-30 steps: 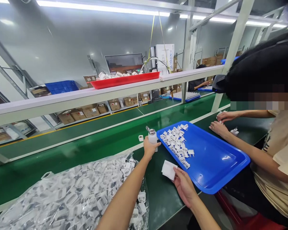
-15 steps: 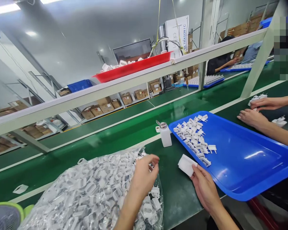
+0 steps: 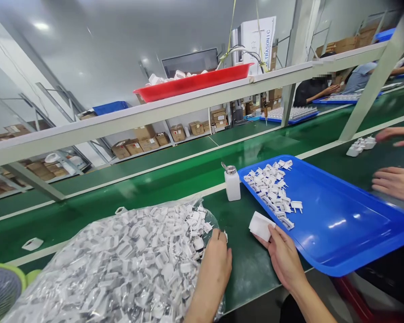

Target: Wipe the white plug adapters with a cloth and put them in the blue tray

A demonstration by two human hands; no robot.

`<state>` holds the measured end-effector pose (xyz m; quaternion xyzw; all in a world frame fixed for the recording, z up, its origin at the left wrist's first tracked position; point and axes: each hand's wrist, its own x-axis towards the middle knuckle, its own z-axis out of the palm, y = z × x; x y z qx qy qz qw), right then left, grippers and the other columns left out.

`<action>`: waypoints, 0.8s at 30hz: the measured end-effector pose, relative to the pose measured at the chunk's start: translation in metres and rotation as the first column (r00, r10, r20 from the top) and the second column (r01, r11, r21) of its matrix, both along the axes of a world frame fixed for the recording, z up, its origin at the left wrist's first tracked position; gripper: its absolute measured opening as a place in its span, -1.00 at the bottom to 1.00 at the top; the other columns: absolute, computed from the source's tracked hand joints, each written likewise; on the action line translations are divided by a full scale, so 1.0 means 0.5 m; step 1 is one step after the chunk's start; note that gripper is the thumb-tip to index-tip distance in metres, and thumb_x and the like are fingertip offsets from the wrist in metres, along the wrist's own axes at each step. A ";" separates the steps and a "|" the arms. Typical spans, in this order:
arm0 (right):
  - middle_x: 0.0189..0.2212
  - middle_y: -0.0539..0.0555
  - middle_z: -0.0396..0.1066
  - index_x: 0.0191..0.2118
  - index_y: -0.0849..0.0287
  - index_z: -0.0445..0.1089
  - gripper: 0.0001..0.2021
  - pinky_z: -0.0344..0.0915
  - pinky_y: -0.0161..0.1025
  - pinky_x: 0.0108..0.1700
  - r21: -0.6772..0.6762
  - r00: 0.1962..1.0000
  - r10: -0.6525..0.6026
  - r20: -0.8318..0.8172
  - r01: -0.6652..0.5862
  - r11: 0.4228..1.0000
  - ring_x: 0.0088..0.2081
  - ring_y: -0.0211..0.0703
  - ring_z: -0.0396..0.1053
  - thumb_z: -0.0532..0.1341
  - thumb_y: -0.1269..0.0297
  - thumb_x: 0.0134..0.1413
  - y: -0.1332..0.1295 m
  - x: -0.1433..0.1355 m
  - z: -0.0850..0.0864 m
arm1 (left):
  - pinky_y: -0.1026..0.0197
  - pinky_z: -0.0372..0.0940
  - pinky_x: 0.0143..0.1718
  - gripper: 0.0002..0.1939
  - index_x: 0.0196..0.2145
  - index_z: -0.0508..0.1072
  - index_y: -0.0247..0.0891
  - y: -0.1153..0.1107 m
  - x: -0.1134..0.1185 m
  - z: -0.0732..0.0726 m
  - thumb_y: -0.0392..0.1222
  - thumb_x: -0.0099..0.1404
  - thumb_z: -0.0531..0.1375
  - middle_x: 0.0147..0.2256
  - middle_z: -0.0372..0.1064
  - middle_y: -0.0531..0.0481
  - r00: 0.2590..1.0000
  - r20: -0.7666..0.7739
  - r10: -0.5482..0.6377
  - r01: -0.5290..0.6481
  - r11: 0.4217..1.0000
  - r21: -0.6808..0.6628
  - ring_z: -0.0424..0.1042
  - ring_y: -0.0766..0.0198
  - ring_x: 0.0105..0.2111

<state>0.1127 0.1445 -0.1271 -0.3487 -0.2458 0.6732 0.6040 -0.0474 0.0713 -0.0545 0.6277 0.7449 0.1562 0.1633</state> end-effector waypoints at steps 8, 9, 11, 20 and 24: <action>-0.07 0.12 0.59 -0.01 0.10 0.56 -0.57 0.47 -0.05 0.00 0.077 0.983 0.023 0.181 -0.038 0.996 0.01 0.08 0.49 0.36 -0.06 0.10 -0.002 0.004 -0.024 | 0.01 0.33 0.09 -0.58 -0.12 0.29 -0.12 -0.053 0.049 -0.045 -0.58 0.18 0.04 0.03 0.36 -0.15 0.964 0.251 -0.089 0.060 0.991 0.123 0.40 0.03 0.09; -0.08 0.12 0.59 0.01 0.11 0.55 -0.56 0.46 -0.08 -0.01 0.090 0.977 0.010 0.215 -0.030 0.996 -0.01 0.08 0.49 0.35 -0.06 0.11 -0.003 0.004 -0.028 | -0.02 0.29 0.16 -0.56 -0.08 0.29 -0.11 -0.063 0.054 -0.058 -0.57 0.19 0.04 0.11 0.33 -0.16 0.955 0.285 -0.083 0.035 0.985 0.170 0.33 0.03 0.18; -0.10 0.11 0.60 0.02 0.12 0.55 -0.54 0.44 -0.13 -0.04 0.120 0.957 -0.017 0.291 -0.019 0.993 -0.04 0.05 0.48 0.34 -0.08 0.13 -0.005 0.003 -0.035 | -0.08 0.21 0.26 -0.55 0.05 0.25 -0.09 -0.078 0.067 -0.086 -0.48 0.28 0.07 0.24 0.21 -0.18 0.944 0.331 -0.013 -0.073 0.966 0.248 0.20 0.00 0.30; -0.10 0.14 0.58 0.10 0.12 0.53 -0.55 0.39 -0.15 -0.10 0.272 0.721 -0.095 0.687 -0.134 0.953 -0.13 0.05 0.48 0.18 -0.06 0.30 -0.037 0.039 -0.023 | -0.15 0.29 0.05 -0.75 -0.03 0.40 -0.25 -0.056 0.104 -0.127 -0.36 0.43 0.01 -0.08 0.37 -0.22 0.931 0.351 0.098 -0.189 0.953 0.236 0.37 -0.05 -0.01; -0.04 0.18 0.54 0.15 0.01 0.51 -0.61 0.34 -0.04 0.04 0.409 0.533 -0.237 0.812 -0.230 0.883 0.01 0.14 0.41 0.18 0.06 0.31 -0.079 0.080 -0.021 | 0.02 0.33 -0.01 -0.62 0.05 0.39 -0.17 -0.074 0.075 -0.118 -0.46 0.33 0.08 -0.09 0.41 -0.13 0.864 0.502 0.027 -0.142 0.971 0.192 0.41 0.07 -0.08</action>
